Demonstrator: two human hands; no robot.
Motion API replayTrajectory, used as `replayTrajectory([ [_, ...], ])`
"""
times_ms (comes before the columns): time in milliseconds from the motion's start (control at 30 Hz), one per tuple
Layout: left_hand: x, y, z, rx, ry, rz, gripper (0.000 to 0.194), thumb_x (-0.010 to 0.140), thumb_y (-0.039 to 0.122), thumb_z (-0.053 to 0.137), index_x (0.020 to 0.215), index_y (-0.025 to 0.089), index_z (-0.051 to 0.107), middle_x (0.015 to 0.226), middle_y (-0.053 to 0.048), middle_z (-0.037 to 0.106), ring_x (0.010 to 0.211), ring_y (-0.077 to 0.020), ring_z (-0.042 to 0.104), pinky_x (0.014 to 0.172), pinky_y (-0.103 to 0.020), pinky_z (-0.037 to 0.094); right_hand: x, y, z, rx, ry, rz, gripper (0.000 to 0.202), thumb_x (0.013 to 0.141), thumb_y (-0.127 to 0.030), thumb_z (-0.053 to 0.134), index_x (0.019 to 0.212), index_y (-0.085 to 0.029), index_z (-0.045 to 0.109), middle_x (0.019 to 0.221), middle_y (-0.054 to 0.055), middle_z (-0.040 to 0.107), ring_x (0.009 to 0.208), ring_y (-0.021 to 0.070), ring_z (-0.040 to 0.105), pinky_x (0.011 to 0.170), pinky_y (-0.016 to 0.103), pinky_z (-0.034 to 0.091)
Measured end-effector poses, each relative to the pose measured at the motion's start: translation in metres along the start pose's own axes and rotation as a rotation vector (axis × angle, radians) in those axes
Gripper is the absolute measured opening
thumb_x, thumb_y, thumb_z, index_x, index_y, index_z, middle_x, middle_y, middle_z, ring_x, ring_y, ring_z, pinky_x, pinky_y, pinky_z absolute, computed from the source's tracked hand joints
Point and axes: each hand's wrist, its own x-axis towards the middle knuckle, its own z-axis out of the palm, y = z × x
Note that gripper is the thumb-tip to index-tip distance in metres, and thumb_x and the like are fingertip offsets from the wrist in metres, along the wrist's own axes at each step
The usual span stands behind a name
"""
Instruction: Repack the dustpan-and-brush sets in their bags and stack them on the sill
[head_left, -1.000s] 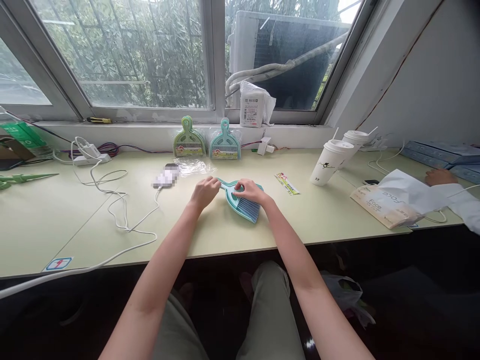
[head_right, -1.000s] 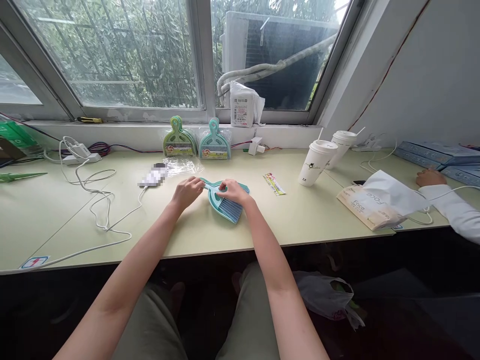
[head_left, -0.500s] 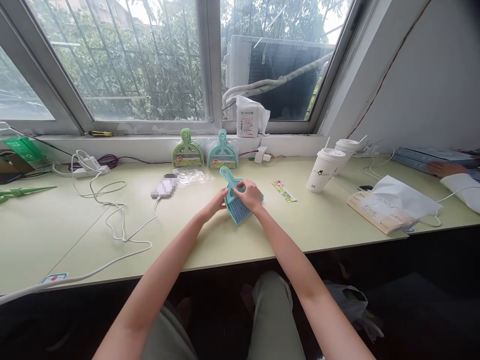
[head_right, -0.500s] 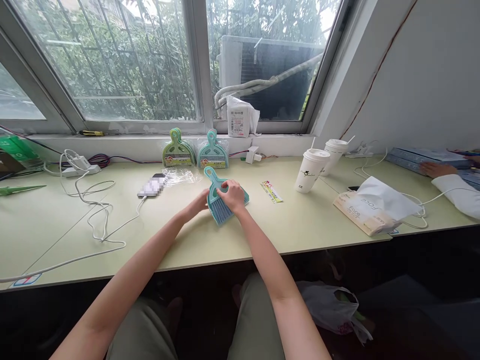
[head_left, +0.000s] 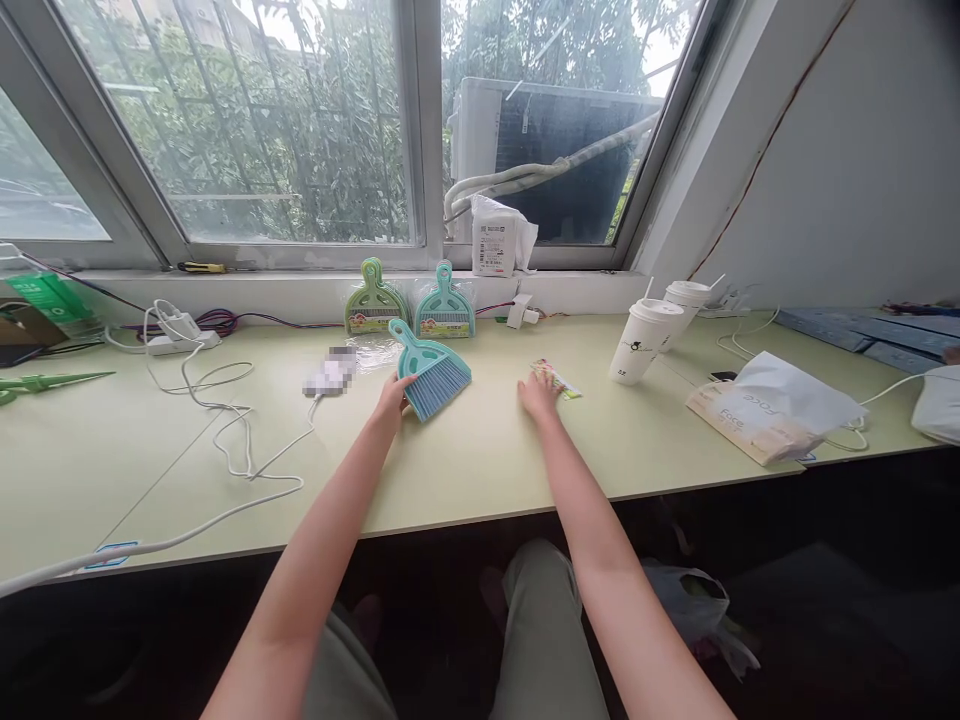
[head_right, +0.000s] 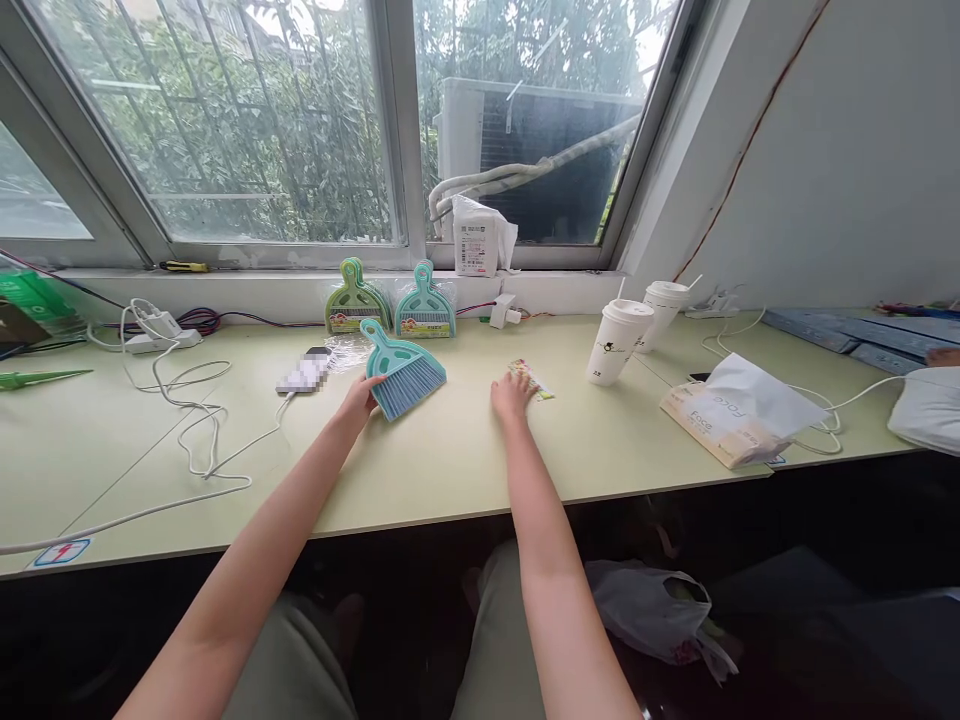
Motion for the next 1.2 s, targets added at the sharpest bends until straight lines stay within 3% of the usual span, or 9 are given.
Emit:
replayTrajectory([
  [100, 0.002, 0.002, -0.005, -0.030, 0.093, -0.053, 0.030, 0.068, 0.023, 0.067, 0.097, 0.022, 0.061, 0.085, -0.003, 0.064, 0.074, -0.0169, 0.063, 0.059, -0.025, 0.047, -0.008, -0.015, 0.004, 0.102, -0.138, -0.357, 0.036, 0.092, -0.025, 0.039, 0.119, -0.023, 0.063, 0.128, 0.007, 0.061, 0.123, 0.0216, 0.051, 0.116, 0.047, 0.010],
  [200, 0.005, 0.003, -0.009, -0.069, 0.131, -0.083, 0.032, 0.070, 0.023, 0.064, 0.102, 0.024, 0.060, 0.088, -0.003, 0.065, 0.074, -0.0175, 0.064, 0.061, -0.028, 0.050, -0.017, -0.029, 0.009, 0.131, -0.095, -0.509, 0.035, 0.092, -0.028, 0.041, 0.121, -0.025, 0.062, 0.129, 0.004, 0.061, 0.122, 0.0188, 0.051, 0.117, 0.044, 0.004],
  [333, 0.009, 0.002, -0.013, -0.085, 0.152, -0.078, 0.037, 0.069, 0.023, 0.066, 0.105, 0.024, 0.060, 0.091, -0.003, 0.066, 0.080, -0.0185, 0.065, 0.065, -0.028, 0.052, -0.020, -0.030, 0.014, 0.031, -0.169, -0.426, 0.049, 0.092, -0.043, 0.045, 0.137, -0.023, 0.048, 0.150, 0.008, 0.038, 0.140, 0.0278, 0.028, 0.113, 0.058, 0.003],
  [433, 0.009, 0.002, -0.013, -0.078, 0.148, -0.074, 0.038, 0.068, 0.022, 0.067, 0.105, 0.025, 0.060, 0.088, -0.003, 0.066, 0.080, -0.0189, 0.065, 0.067, -0.029, 0.053, -0.020, -0.027, 0.015, 0.024, -0.238, -0.438, 0.049, 0.092, -0.047, 0.044, 0.136, -0.024, 0.048, 0.151, 0.006, 0.036, 0.142, 0.0275, 0.025, 0.113, 0.060, 0.004],
  [633, 0.005, -0.001, -0.009, -0.043, 0.093, -0.078, 0.037, 0.070, 0.024, 0.067, 0.106, 0.023, 0.059, 0.083, -0.004, 0.065, 0.073, -0.0195, 0.065, 0.063, -0.031, 0.054, -0.019, -0.031, 0.011, 0.109, 0.002, -0.355, 0.027, 0.088, -0.036, 0.055, 0.107, -0.020, 0.067, 0.124, 0.009, 0.064, 0.122, 0.0249, 0.050, 0.113, 0.052, 0.013],
  [800, -0.004, -0.007, 0.004, -0.021, 0.013, -0.075, 0.038, 0.069, 0.022, 0.071, 0.105, 0.023, 0.058, 0.093, -0.004, 0.066, 0.075, -0.0160, 0.065, 0.061, -0.026, 0.054, -0.020, -0.042, -0.001, 0.494, 0.231, -0.181, 0.048, 0.094, -0.047, 0.037, 0.120, -0.015, 0.061, 0.122, 0.015, 0.064, 0.113, 0.0251, 0.058, 0.097, 0.038, 0.041],
  [900, -0.011, -0.009, 0.014, -0.073, -0.152, -0.028, 0.040, 0.071, 0.026, 0.073, 0.108, 0.021, 0.058, 0.105, -0.006, 0.067, 0.087, -0.0177, 0.066, 0.069, -0.027, 0.055, -0.033, -0.056, -0.002, 0.530, 0.241, -0.386, 0.054, 0.095, -0.053, 0.029, 0.128, -0.019, 0.056, 0.136, 0.012, 0.055, 0.130, 0.0238, 0.046, 0.106, 0.040, 0.035],
  [1000, -0.016, -0.007, 0.019, -0.155, -0.253, 0.044, 0.041, 0.072, 0.030, 0.074, 0.108, 0.019, 0.058, 0.110, -0.008, 0.066, 0.094, -0.0195, 0.065, 0.077, -0.029, 0.055, -0.051, -0.072, 0.004, 0.346, 0.074, -0.592, 0.055, 0.095, -0.056, 0.027, 0.136, -0.027, 0.049, 0.151, 0.006, 0.036, 0.143, 0.0237, 0.023, 0.114, 0.054, 0.014],
  [1200, -0.017, -0.003, 0.018, -0.197, -0.260, 0.111, 0.043, 0.072, 0.033, 0.075, 0.107, 0.020, 0.055, 0.108, -0.005, 0.066, 0.091, -0.0164, 0.065, 0.079, -0.029, 0.054, -0.070, -0.084, 0.014, 0.087, -0.064, -0.601, 0.064, 0.095, -0.057, 0.016, 0.151, -0.024, 0.018, 0.160, 0.005, 0.003, 0.147, 0.0212, -0.007, 0.111, 0.061, -0.008],
])
